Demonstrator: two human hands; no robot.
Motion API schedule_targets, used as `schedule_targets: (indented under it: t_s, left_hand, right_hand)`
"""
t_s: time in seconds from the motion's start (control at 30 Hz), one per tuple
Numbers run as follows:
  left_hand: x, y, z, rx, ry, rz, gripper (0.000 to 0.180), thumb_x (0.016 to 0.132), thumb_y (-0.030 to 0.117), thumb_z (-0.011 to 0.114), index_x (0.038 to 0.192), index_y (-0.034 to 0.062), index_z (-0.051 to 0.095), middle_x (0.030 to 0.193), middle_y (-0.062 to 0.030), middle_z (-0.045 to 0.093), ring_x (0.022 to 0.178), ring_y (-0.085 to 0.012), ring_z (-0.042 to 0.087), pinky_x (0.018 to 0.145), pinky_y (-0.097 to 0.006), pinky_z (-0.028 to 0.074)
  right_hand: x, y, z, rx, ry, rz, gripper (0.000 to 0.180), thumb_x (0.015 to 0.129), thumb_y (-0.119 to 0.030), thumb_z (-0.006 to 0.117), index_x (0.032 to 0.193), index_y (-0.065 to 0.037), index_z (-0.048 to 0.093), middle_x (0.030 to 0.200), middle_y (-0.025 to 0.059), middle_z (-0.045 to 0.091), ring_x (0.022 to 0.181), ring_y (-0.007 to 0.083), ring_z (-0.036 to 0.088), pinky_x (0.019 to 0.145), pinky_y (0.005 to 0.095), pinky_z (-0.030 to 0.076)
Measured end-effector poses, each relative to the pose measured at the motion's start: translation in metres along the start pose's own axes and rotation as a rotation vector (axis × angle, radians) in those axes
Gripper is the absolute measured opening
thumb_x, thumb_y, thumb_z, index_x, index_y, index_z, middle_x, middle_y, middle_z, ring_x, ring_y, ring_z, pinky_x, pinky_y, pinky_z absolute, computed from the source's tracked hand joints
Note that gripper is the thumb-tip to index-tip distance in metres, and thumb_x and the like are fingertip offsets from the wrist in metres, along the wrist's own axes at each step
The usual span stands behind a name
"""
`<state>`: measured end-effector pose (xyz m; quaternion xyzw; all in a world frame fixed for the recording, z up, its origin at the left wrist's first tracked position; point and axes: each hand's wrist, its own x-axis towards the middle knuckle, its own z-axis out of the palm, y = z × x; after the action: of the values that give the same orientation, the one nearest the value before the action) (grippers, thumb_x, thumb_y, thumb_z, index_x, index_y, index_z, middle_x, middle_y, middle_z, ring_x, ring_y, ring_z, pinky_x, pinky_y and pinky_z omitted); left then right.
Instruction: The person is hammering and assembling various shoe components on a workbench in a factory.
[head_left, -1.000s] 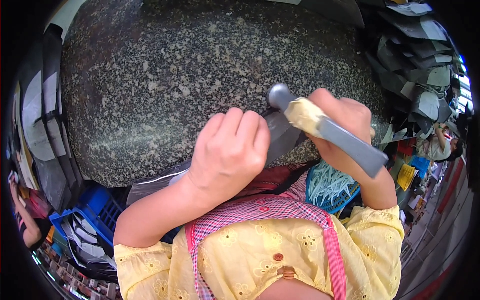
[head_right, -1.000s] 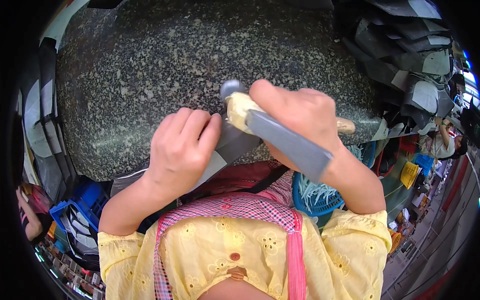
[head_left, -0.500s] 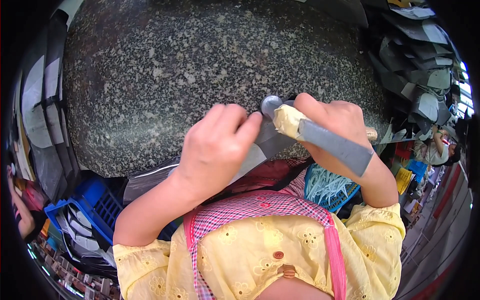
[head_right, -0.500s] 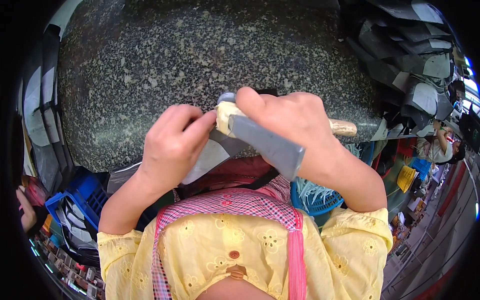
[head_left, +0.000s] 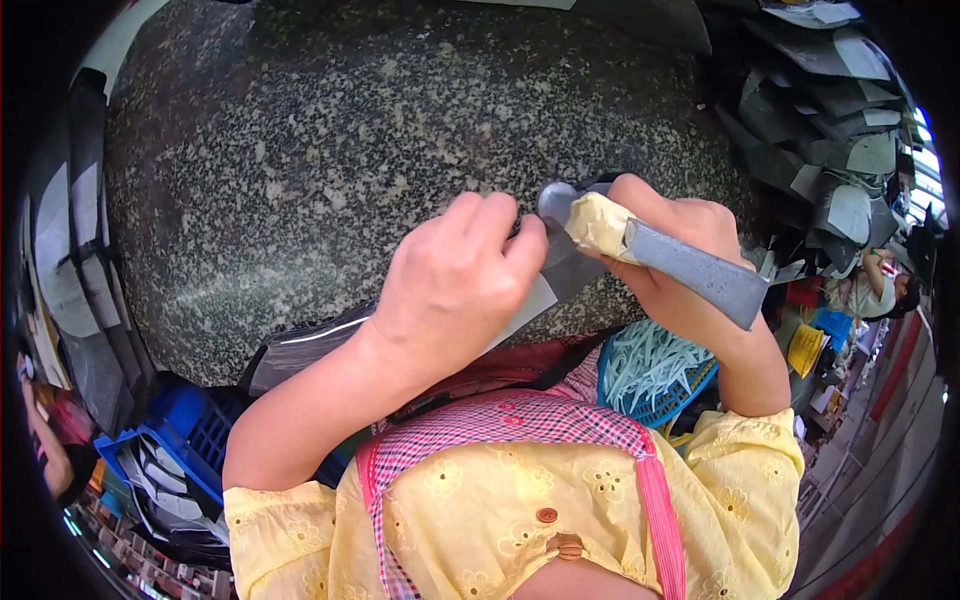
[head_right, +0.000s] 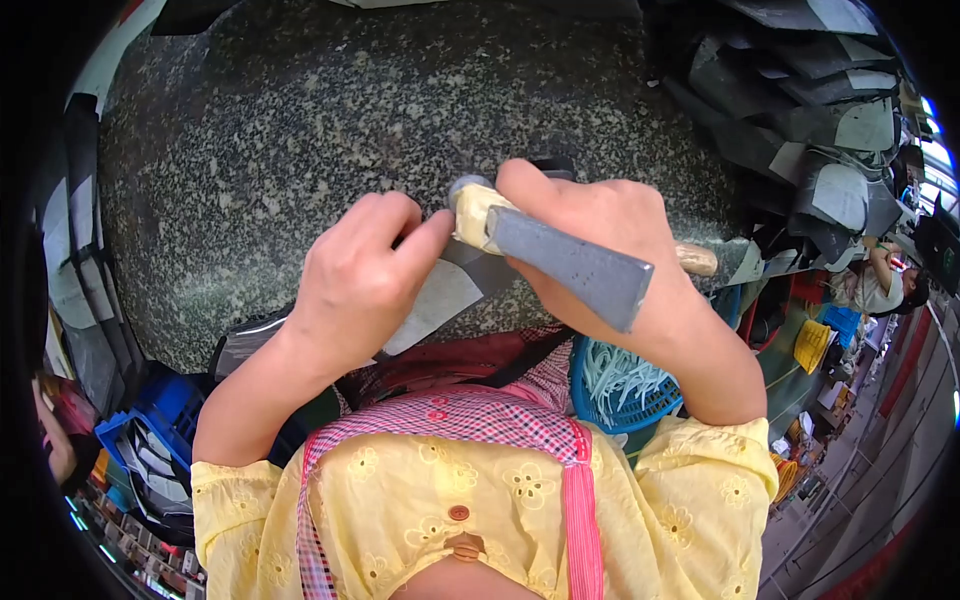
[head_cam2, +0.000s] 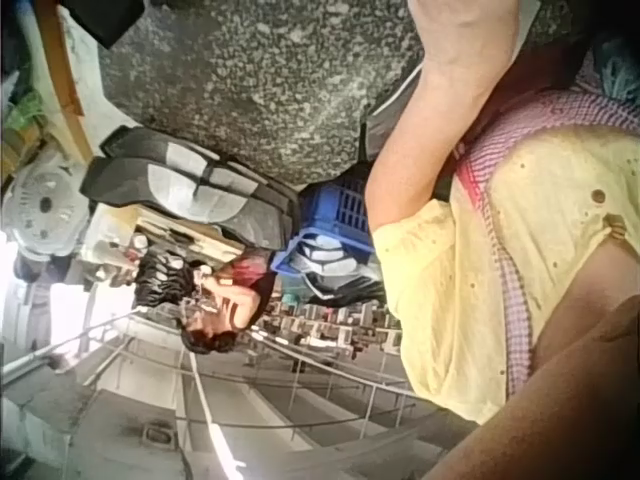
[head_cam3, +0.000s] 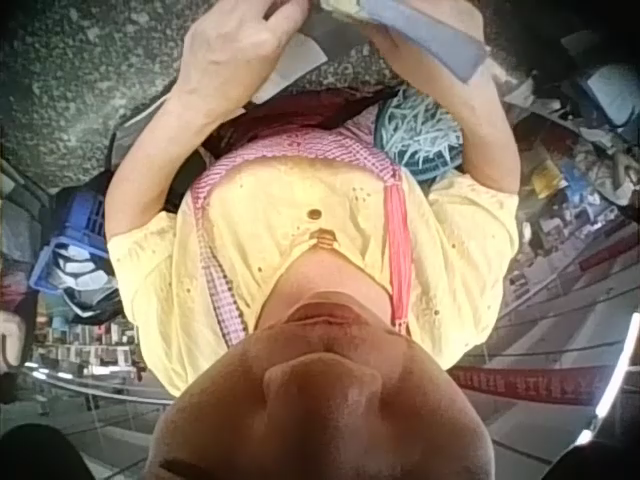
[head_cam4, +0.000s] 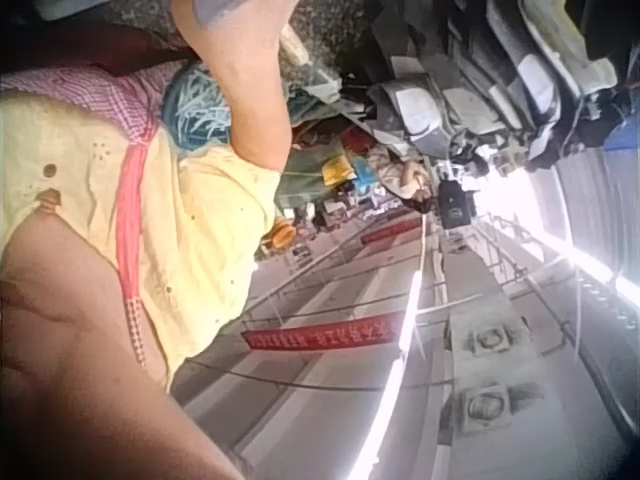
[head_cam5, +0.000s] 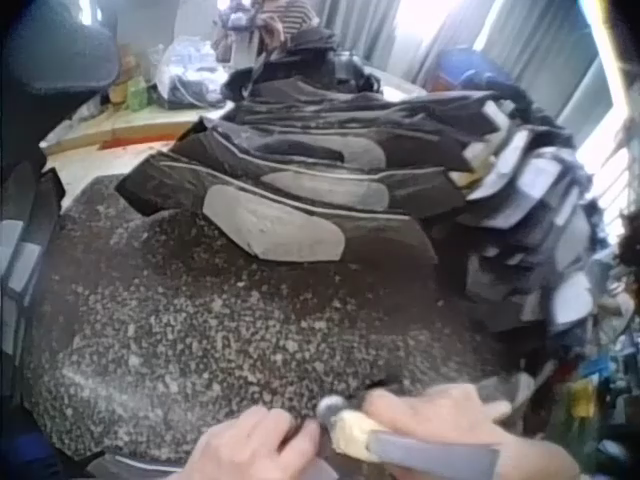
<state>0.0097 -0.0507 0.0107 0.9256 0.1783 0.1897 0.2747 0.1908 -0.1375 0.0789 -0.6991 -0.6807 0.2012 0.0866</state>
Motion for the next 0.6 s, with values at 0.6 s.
schedule_targets:
  t_s: [0.6]
  left_hand:
    - [-0.026,-0.011,-0.021,-0.345,-0.048,-0.191,0.025,0.074,0.001,0.072,0.098,0.0039,0.068,0.086,-0.0087,0.058,0.071,-0.0245,0.057,0.06,-0.033,0.047]
  right_hand:
    - [-0.012,-0.004,0.012,-0.045,0.008,-0.034,0.028,0.07,-0.016,0.07,0.087,-0.01,0.048,0.064,0.0089,0.059,0.058,0.0312,0.063,0.048,0.0396,0.048]
